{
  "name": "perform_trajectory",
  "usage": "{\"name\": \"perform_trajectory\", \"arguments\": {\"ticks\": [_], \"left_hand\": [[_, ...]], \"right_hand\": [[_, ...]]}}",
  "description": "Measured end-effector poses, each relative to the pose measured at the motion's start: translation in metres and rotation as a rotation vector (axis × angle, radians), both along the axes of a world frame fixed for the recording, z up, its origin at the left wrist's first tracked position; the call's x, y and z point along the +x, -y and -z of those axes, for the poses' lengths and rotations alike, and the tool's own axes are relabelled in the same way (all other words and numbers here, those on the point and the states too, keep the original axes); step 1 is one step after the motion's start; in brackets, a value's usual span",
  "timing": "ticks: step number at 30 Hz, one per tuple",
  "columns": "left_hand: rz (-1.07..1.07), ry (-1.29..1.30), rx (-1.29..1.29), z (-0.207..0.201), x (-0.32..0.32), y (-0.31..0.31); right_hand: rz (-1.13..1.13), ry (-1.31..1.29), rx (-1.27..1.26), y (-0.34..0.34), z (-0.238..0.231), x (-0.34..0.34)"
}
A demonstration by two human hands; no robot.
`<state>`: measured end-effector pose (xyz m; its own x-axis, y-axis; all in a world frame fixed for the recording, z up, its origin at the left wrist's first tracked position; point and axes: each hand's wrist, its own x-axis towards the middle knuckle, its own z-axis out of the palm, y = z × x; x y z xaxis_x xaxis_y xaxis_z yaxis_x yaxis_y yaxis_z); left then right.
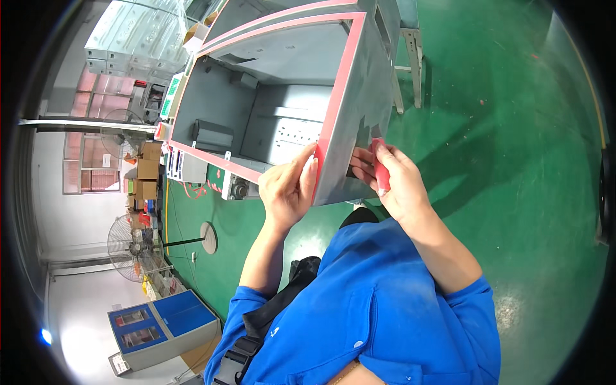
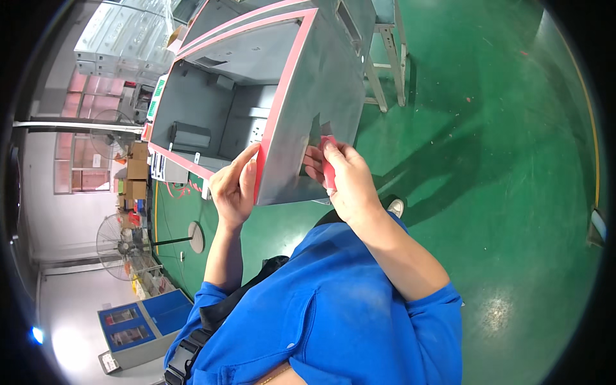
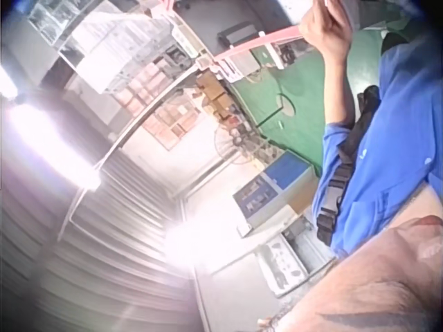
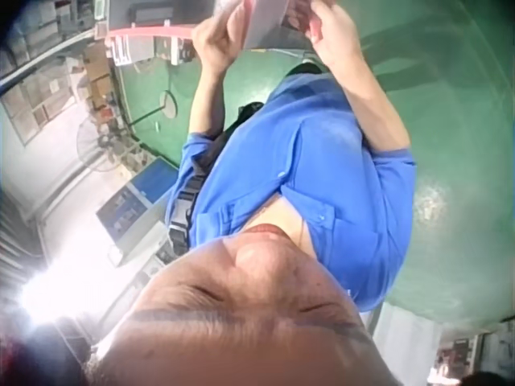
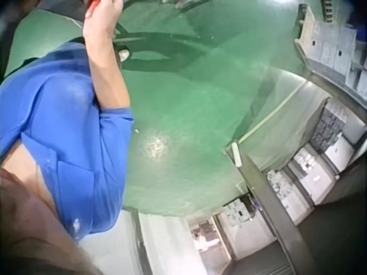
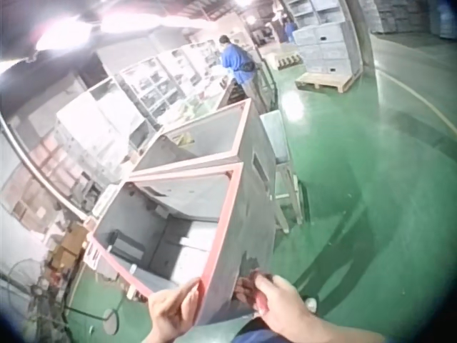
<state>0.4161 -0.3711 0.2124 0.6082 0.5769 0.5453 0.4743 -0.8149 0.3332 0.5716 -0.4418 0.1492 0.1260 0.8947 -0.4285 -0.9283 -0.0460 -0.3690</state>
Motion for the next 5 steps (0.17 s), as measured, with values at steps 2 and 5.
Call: {"name": "perform_trajectory", "arguments": {"ticks": [2,5], "left_hand": [[-0.003,0.003,-0.008,-0.001,0.000,0.001],[-0.001,-0.002,-0.008,-0.002,0.000,0.001]], "right_hand": [[-0.010,-0.036,0.010,0.000,0.004,0.002],[-0.038,-0.086,0.001,-0.004,0.009,0.003]]}}
